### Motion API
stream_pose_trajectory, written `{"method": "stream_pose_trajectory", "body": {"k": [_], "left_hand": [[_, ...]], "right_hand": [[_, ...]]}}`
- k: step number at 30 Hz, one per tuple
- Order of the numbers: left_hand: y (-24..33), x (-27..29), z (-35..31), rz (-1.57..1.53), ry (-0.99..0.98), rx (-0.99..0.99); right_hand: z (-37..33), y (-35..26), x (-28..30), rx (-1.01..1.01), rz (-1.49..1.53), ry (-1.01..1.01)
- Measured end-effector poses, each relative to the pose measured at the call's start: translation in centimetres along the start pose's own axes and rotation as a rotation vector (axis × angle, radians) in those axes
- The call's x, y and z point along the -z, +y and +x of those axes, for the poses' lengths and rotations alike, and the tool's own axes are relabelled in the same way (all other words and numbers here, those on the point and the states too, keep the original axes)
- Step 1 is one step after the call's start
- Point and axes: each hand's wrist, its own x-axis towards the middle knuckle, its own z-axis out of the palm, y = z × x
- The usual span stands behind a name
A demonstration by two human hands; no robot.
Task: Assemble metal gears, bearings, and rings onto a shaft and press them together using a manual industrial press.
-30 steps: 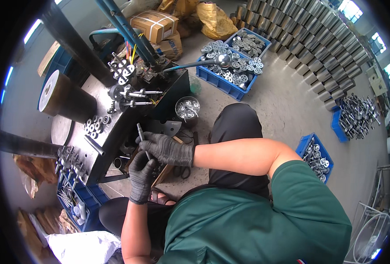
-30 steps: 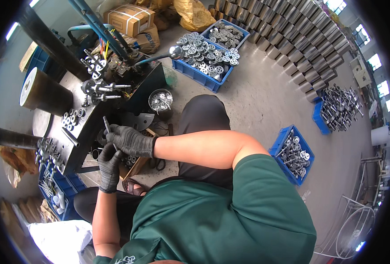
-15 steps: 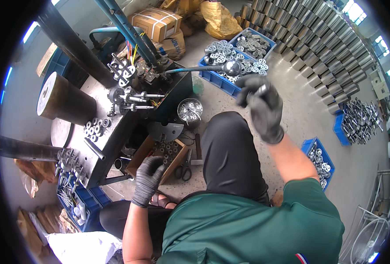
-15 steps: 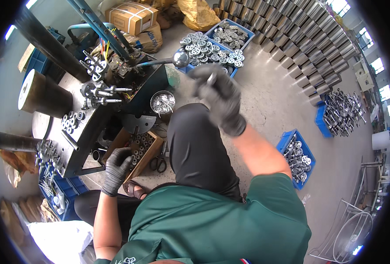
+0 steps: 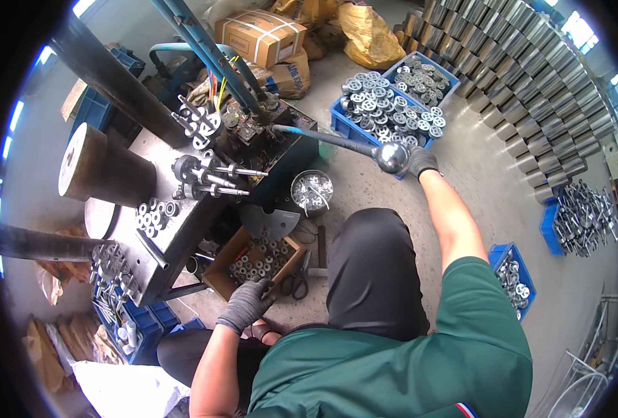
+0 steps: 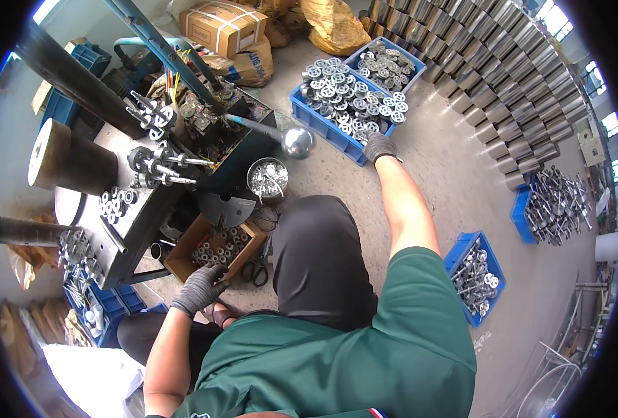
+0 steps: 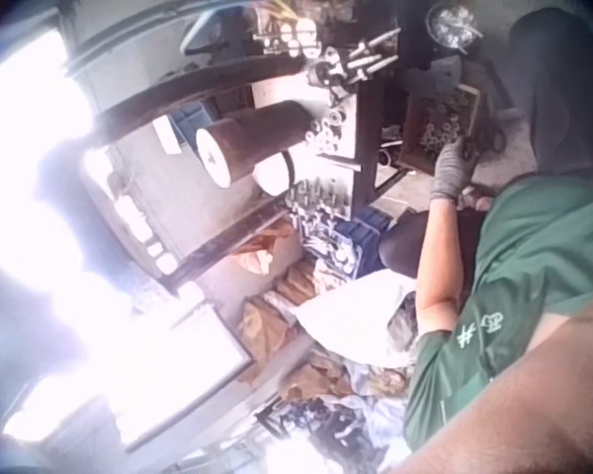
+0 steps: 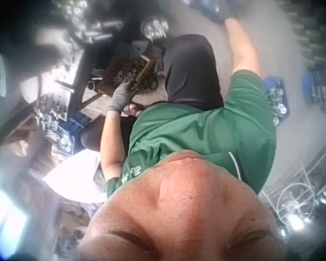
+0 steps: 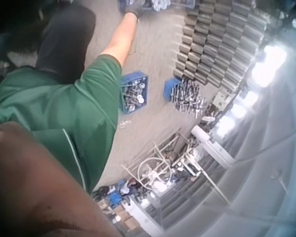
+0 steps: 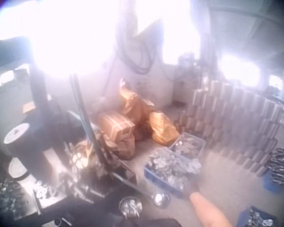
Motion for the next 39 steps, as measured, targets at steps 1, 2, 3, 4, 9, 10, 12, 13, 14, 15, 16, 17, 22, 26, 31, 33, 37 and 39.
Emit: {"method": "stream_pose_trajectory", "body": {"k": [1,2,3,4,9,10,12,13,14,15,16,17,22,26,31,33,37,39], "left_hand": [[-0.4,-0.1,0.3,0.019,0.001,-0.005],[-1.0,-0.5,0.3,0.017,0.005,0.007],[-1.6,-0.8,0.3,-0.002,-0.011,0.026],[-2.1,-1.0,0.2,-0.021,-0.025,0.045],[-2.8,-1.3,-0.5,0.008,-0.05,0.089],[-2.9,-1.4,-0.2,0.004,-0.07,0.08],[-2.3,-1.5,0.9,-0.017,-0.09,0.061],[-2.2,-1.5,1.0,-0.037,-0.107,0.06],[-2.6,-1.6,0.7,-0.037,-0.1,0.075],[-2.8,-1.5,0.0,-0.019,-0.087,0.073],[-3.1,-1.4,-0.7,0.0,-0.075,0.07],[-2.8,-1.4,-1.1,0.005,-0.062,0.079],[-0.9,-0.3,0.9,0.015,-0.07,0.007],[-0.5,0.5,-1.2,0.08,-0.044,0.045],[0.3,0.6,-1.9,0.036,0.091,-0.096],[0.7,1.0,-2.2,0.001,0.184,-0.15],[2.0,1.8,-2.9,-0.245,0.254,-0.188],[2.5,1.5,-3.2,-0.392,0.348,-0.247]], "right_hand": [[0.9,0.2,-0.1,0.001,-0.016,-0.029],[1.3,-0.6,-0.3,0.01,-0.034,-0.067],[1.6,-1.4,-0.5,0.02,-0.048,-0.075],[1.9,-2.1,-0.6,0.032,-0.046,-0.077],[2.5,-4.7,-1.9,0.097,-0.266,-0.088],[2.7,-4.5,-2.1,0.087,-0.304,-0.069],[3.6,-1.2,-3.2,0.138,-0.209,-0.002],[3.8,-0.9,-3.4,0.097,-0.249,0.003],[3.0,-2.0,-3.0,0.071,-0.284,0.004],[2.1,-2.7,-2.8,0.129,-0.172,0.072],[1.5,-3.5,-2.6,0.232,-0.166,0.079],[-0.3,-3.9,-1.6,0.249,-0.147,0.102],[1.2,2.5,-2.4,0.06,-0.22,0.068],[-5.9,-5.2,-0.9,0.412,0.069,-0.094],[-14.8,-14.8,8.6,0.776,0.209,-0.286],[-19.5,-19.9,13.6,0.899,0.142,-0.352],[-27.0,-26.4,16.1,1.103,0.436,-0.465],[-31.5,-29.0,15.9,1.014,0.635,-0.548]]}}
